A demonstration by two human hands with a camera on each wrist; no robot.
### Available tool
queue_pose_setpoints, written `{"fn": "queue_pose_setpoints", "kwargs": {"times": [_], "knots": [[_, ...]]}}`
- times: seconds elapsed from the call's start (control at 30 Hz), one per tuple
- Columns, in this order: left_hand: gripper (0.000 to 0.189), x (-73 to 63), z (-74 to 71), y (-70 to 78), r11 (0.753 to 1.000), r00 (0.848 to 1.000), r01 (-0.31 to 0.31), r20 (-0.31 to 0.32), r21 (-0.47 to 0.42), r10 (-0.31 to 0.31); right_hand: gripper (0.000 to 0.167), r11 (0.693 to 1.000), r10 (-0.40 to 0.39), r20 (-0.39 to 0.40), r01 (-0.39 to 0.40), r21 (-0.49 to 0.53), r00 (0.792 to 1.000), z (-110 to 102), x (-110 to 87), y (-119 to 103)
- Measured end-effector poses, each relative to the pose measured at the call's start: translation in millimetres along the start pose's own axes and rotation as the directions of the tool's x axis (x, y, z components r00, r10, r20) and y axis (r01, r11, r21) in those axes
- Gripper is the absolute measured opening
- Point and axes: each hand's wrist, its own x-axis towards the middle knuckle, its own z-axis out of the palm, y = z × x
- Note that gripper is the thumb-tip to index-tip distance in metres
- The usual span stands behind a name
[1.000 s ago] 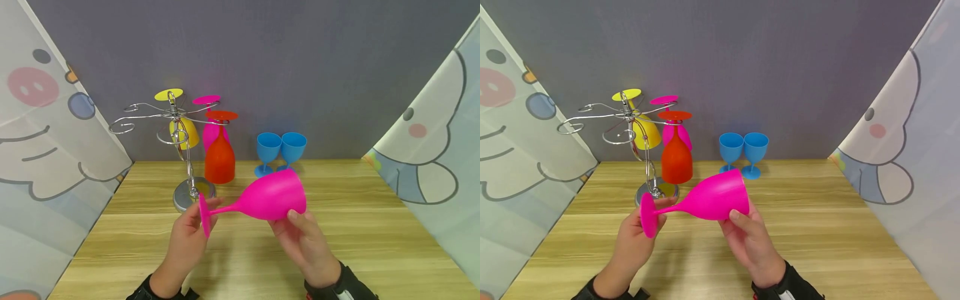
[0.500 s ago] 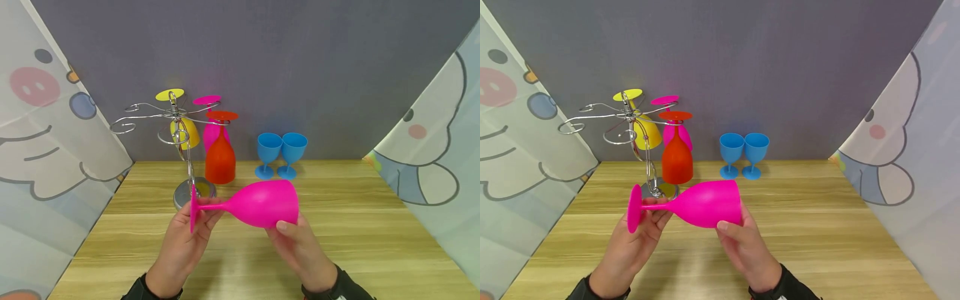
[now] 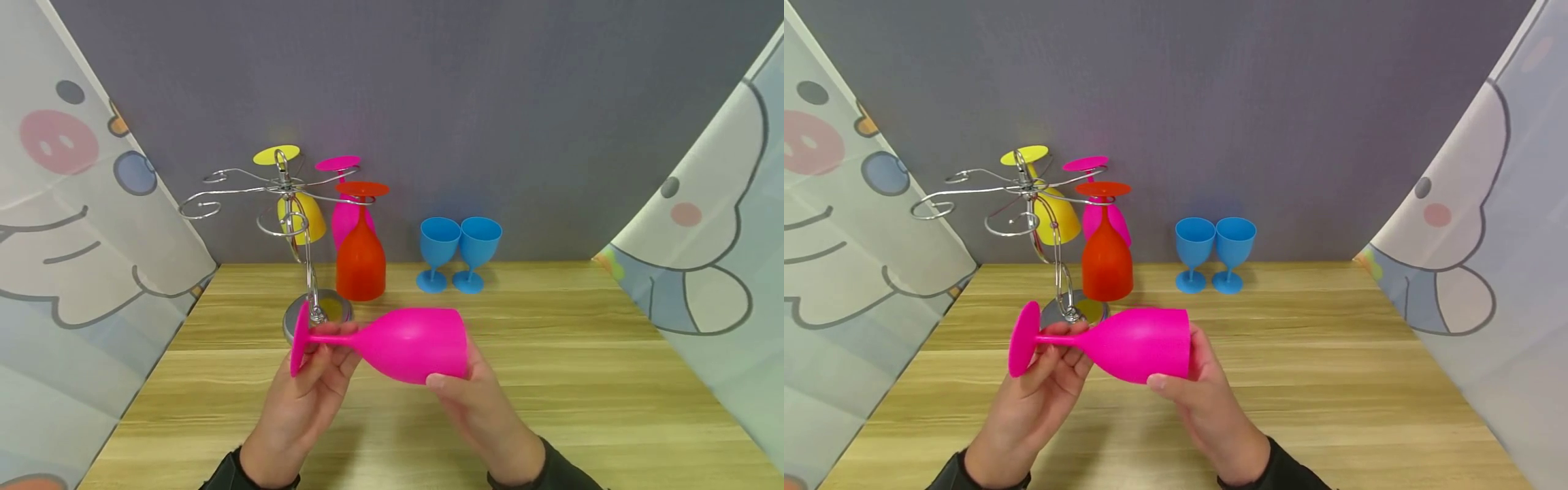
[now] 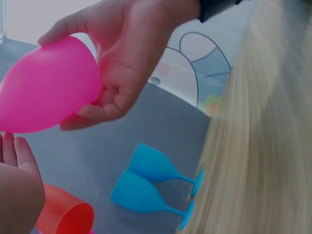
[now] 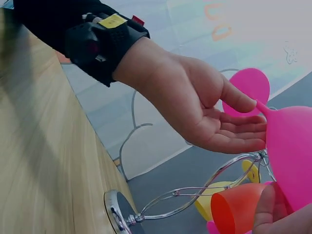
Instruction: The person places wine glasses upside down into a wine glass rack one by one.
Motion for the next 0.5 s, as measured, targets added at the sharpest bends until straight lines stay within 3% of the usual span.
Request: {"fn": "queue_pose_setpoints", "kwargs": {"times": [0.23, 0.5], "knots": [[0.041, -0.3, -1.3, -2.3, 0.996, 1.0, 0.019, 0.003, -0.084, -0.019, 0.083, 0.99, 0.099, -0.061, -0.105, -0.09, 0.993, 7.3, 2.4, -4.6], [0.04, -0.8, -1.0, 0.1, 0.997, 0.998, 0.011, -0.055, -0.077, -0.016, 0.078, 0.976, 0.151, -0.066, -0.159, -0.149, 0.986, 9.6, 4.5, -3.0]]}}
